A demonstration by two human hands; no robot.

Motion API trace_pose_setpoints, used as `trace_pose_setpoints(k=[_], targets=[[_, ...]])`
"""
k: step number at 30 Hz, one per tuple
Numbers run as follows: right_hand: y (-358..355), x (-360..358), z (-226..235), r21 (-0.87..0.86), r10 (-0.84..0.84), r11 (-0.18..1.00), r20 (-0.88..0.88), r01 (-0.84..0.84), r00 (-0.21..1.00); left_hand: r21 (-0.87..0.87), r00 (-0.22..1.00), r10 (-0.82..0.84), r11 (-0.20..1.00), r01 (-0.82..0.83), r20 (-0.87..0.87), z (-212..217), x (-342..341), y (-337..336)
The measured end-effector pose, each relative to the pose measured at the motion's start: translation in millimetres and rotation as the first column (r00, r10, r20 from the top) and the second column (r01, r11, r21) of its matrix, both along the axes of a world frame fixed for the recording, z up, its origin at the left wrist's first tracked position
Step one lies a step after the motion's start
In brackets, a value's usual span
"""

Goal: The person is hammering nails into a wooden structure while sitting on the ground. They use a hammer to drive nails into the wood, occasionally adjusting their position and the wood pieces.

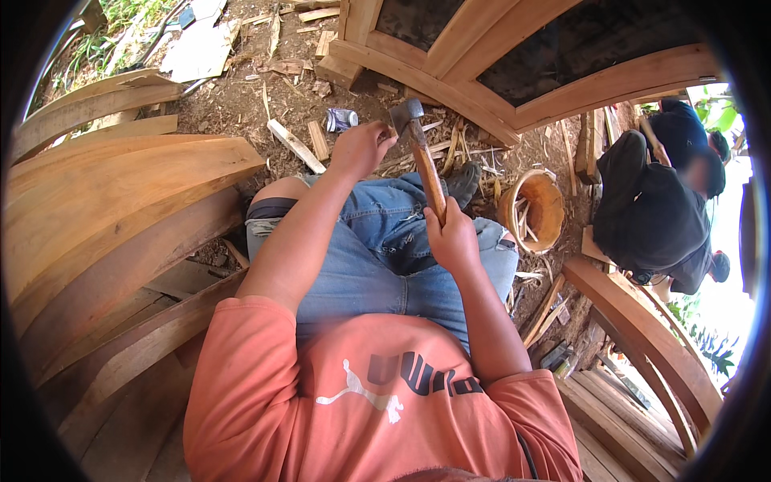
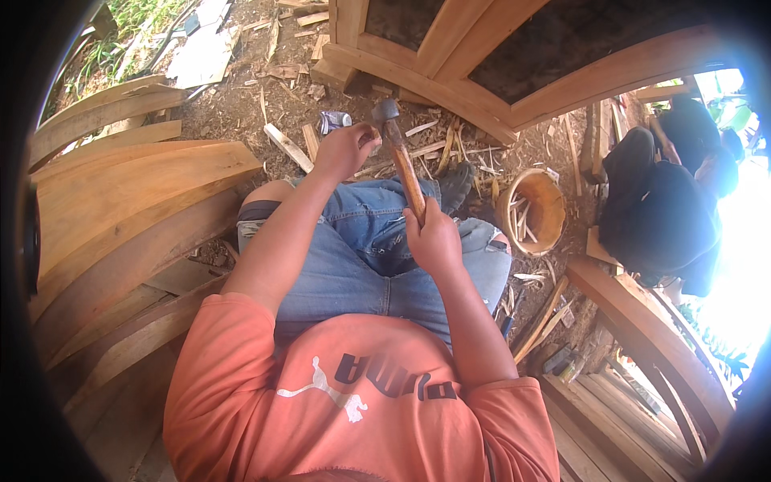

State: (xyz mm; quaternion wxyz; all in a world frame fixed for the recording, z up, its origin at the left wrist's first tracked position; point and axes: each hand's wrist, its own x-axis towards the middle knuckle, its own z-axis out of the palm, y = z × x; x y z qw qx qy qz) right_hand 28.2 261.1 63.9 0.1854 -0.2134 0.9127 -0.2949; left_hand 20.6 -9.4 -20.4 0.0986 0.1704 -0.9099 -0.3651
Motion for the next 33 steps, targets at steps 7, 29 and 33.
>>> trace_pose_setpoints(k=[7, 29, 33], targets=[[-2.2, 0.8, 6.3, 0.009, -0.012, 1.000, 0.021, 0.012, 1.000, -0.001, 1.000, -0.007, 1.000, 0.007, 0.017, 0.7, 0.4, -0.1], [-5.6, 0.7, 9.8, 0.009, -0.006, 1.000, 0.003, 0.006, 1.000, -0.013, 1.000, -0.005, 1.000, 0.005, 0.007, 0.1, -0.4, -1.6], [-5.6, 1.4, 12.8, 0.015, -0.012, 1.000, 0.016, 0.012, 1.000, -0.013, 1.000, -0.020, 1.000, 0.020, 0.015, 0.0, 0.1, -2.0]])
